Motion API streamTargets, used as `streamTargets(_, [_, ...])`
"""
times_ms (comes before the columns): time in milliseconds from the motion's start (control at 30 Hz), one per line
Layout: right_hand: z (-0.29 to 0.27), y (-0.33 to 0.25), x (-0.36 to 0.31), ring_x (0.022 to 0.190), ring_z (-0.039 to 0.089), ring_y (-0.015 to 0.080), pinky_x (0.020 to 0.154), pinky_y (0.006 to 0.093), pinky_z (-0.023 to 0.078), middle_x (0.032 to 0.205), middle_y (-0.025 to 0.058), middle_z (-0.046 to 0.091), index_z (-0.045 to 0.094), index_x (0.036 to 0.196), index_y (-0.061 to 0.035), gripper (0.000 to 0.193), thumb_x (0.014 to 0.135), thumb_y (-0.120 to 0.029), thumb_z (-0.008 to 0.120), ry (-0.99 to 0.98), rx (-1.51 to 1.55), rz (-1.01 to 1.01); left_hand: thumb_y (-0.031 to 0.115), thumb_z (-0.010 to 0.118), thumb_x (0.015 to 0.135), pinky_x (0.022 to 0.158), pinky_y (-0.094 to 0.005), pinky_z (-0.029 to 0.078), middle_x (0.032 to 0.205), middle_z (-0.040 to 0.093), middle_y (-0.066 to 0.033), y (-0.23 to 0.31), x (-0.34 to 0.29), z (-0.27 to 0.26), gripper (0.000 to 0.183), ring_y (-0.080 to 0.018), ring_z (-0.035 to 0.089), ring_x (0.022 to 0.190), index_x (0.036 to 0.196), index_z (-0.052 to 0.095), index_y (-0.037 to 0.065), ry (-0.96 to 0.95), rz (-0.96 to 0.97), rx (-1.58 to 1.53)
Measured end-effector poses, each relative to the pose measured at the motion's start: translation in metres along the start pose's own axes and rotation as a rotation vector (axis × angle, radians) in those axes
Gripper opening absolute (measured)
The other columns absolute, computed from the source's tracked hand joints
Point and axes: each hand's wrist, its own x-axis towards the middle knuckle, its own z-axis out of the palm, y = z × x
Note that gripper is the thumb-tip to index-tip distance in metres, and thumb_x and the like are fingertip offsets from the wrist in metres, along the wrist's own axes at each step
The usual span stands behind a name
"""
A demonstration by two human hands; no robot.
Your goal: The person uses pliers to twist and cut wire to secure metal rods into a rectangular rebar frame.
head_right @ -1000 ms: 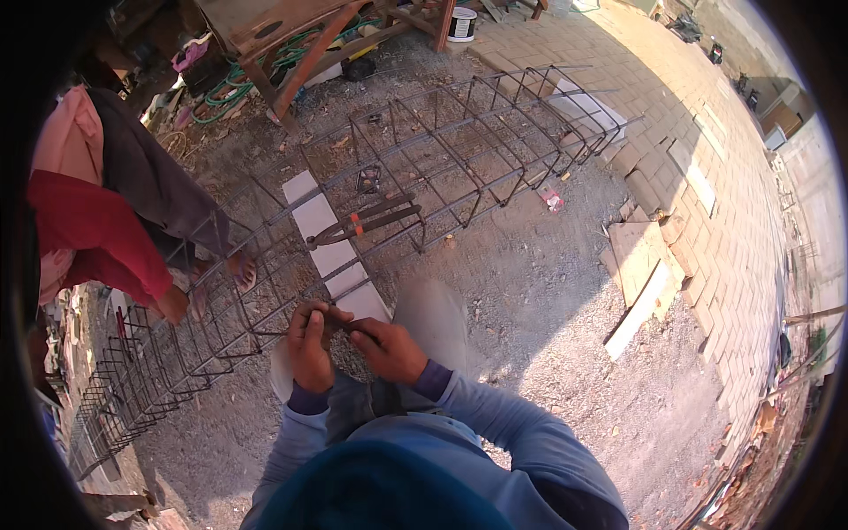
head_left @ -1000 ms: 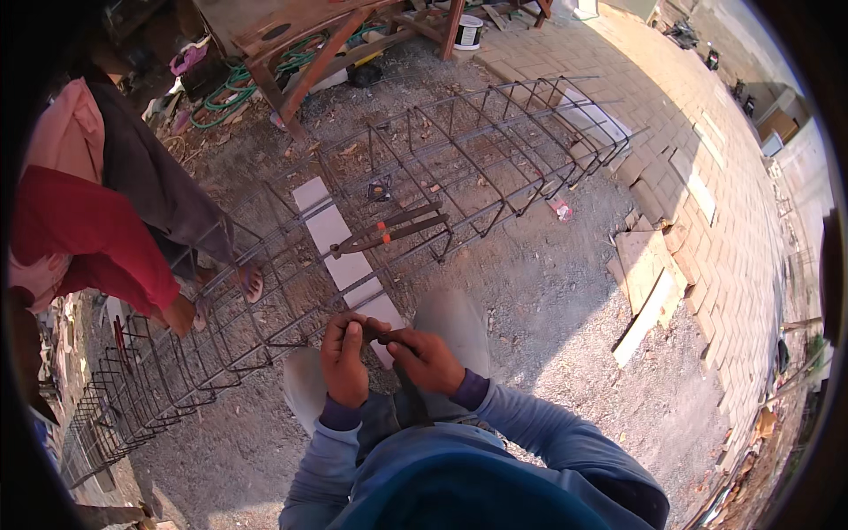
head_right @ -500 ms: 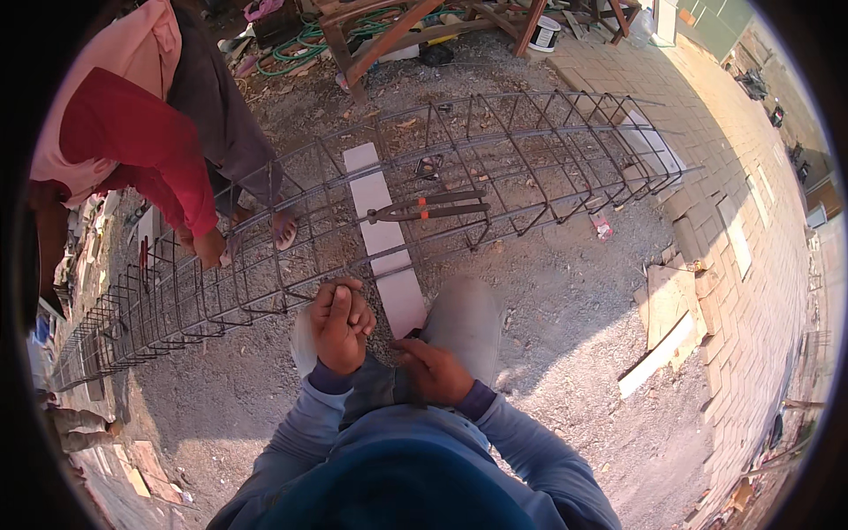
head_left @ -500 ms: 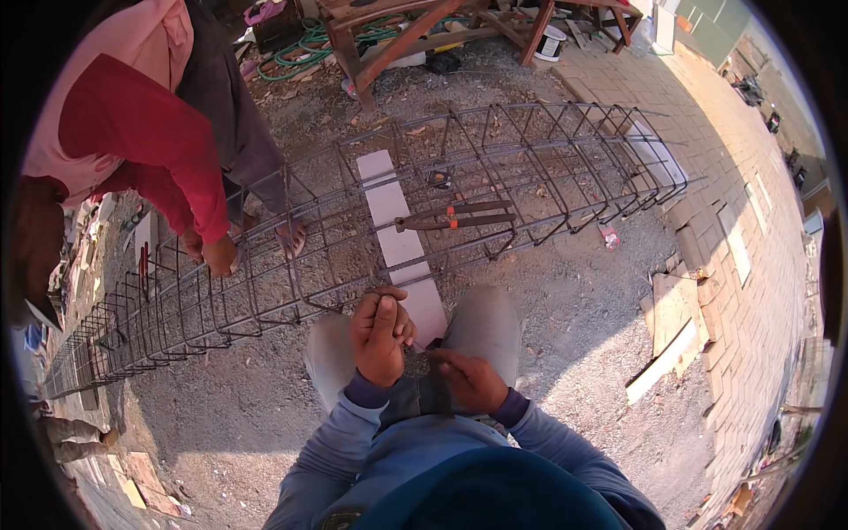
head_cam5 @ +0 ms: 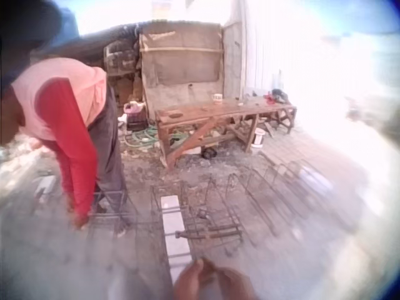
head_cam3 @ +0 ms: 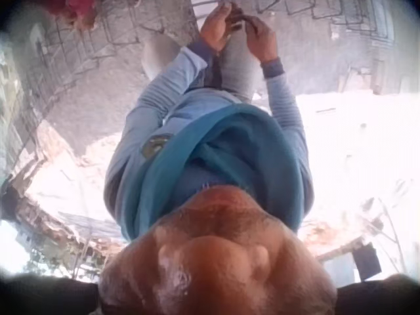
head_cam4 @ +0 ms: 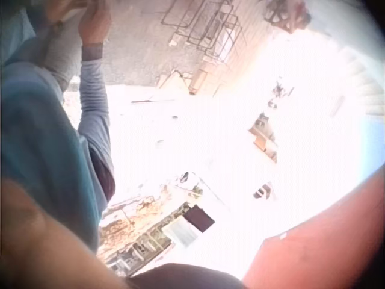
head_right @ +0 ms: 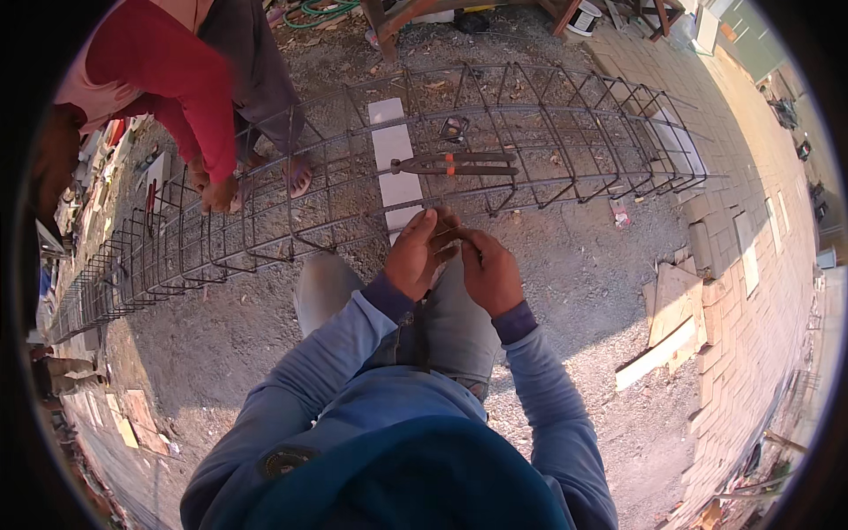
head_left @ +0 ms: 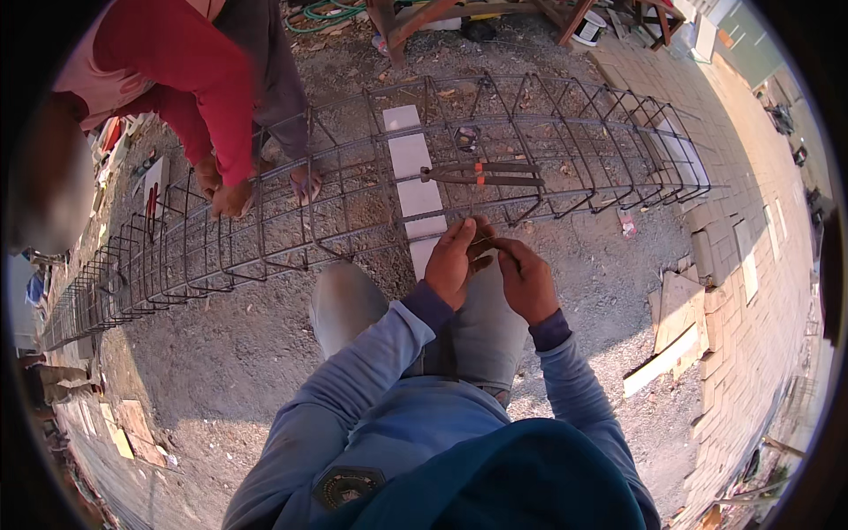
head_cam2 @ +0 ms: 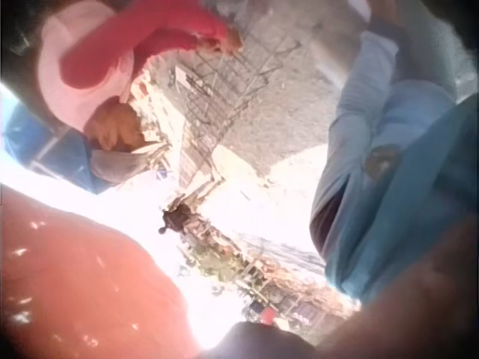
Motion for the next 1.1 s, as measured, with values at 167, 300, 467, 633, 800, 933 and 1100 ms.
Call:
streamTargets(167, [-0.044, 0.009, 0.046, 0.078, 0.061, 0.0336, 0.067, 0.0398, 0.051, 0.087, 0.0159, 0.061, 0.065, 0.105, -0.0127, 0.027, 0.08, -0.01, 0.055, -0.04, -0.427, -0.022, 0.033, 0.05, 0.095, 0.071, -0.0288, 0.046, 0.095, 0.06, 0.0014, -0.02, 0.033, -0.021, 0.022, -0.0116, 0.059, 0.085, 0.104, 0.055, 0.013, 0.08, -0.185, 0.304])
streamTargets(300, [-0.048, 0.034, 0.081, 0.081, 0.062, 0.032, 0.07, 0.0429, 0.05, 0.089, 0.0134, 0.058, 0.067, 0.099, -0.0109, 0.025, 0.077, -0.007, 0.056, -0.165, -0.849, -0.161, 0.03, 0.052, 0.094, 0.067, -0.0258, 0.045, 0.093, 0.06, 0.0001, -0.036, 0.05, -0.028, 0.022, -0.0093, 0.059, 0.083, 0.102, 0.055, 0.01, 0.09, -0.173, 0.457])
streamTargets(467, [-0.015, 0.051, 0.108, 0.09, 0.061, 0.0303, 0.072, 0.0428, 0.05, 0.094, 0.0122, 0.058, 0.068, 0.09, -0.0117, 0.017, 0.077, -0.012, 0.056, -0.363, -1.122, -0.292, 0.027, 0.053, 0.091, 0.088, -0.041, 0.045, 0.106, 0.058, -0.0232, -0.078, 0.081, -0.031, 0.043, -0.0359, 0.057, 0.103, 0.119, 0.048, -0.004, 0.242, 0.466, 1.212])
streamTargets(633, [0.023, 0.024, 0.122, 0.093, 0.06, 0.0279, 0.074, 0.0404, 0.049, 0.092, 0.0113, 0.06, 0.069, 0.082, -0.0089, 0.014, 0.078, -0.016, 0.057, -0.359, -1.089, -0.423, 0.03, 0.047, 0.092, 0.086, -0.0467, 0.043, 0.109, 0.058, -0.025, -0.086, 0.118, -0.079, 0.041, -0.0434, 0.054, 0.102, 0.117, 0.048, -0.002, 0.354, 0.66, 1.347])
streamTargets(800, [0.016, 0.067, 0.107, 0.08, 0.066, 0.032, 0.069, 0.0459, 0.052, 0.097, 0.0134, 0.061, 0.067, 0.085, -0.0112, 0.013, 0.079, -0.012, 0.056, -0.262, -0.942, -0.24, 0.026, 0.047, 0.094, 0.078, -0.0375, 0.048, 0.102, 0.059, -0.0127, -0.065, 0.086, -0.014, 0.036, -0.0262, 0.06, 0.096, 0.12, 0.05, 0.002, 0.356, -0.235, 0.433])
streamTargets(933, [0.038, 0.068, 0.109, 0.076, 0.066, 0.035, 0.068, 0.0481, 0.051, 0.091, 0.0159, 0.064, 0.066, 0.082, -0.0081, 0.011, 0.079, -0.013, 0.056, -0.181, -0.862, -0.117, 0.024, 0.045, 0.096, 0.054, -0.0269, 0.043, 0.074, 0.054, -0.0007, -0.066, 0.071, -0.037, 0.026, -0.0115, 0.054, 0.066, 0.106, 0.058, 0.004, 0.255, 0.011, 0.398])
streamTargets(1100, [0.053, 0.058, 0.107, 0.078, 0.063, 0.0379, 0.071, 0.0475, 0.05, 0.079, 0.0203, 0.065, 0.064, 0.085, -0.0015, 0.023, 0.08, -0.023, 0.058, -0.222, -0.27, 0.207, 0.023, 0.048, 0.093, 0.054, -0.0307, 0.045, 0.069, 0.058, -0.0053, -0.054, 0.071, -0.054, 0.026, -0.0166, 0.056, 0.059, 0.094, 0.063, 0.002, 0.31, 0.24, 0.701])
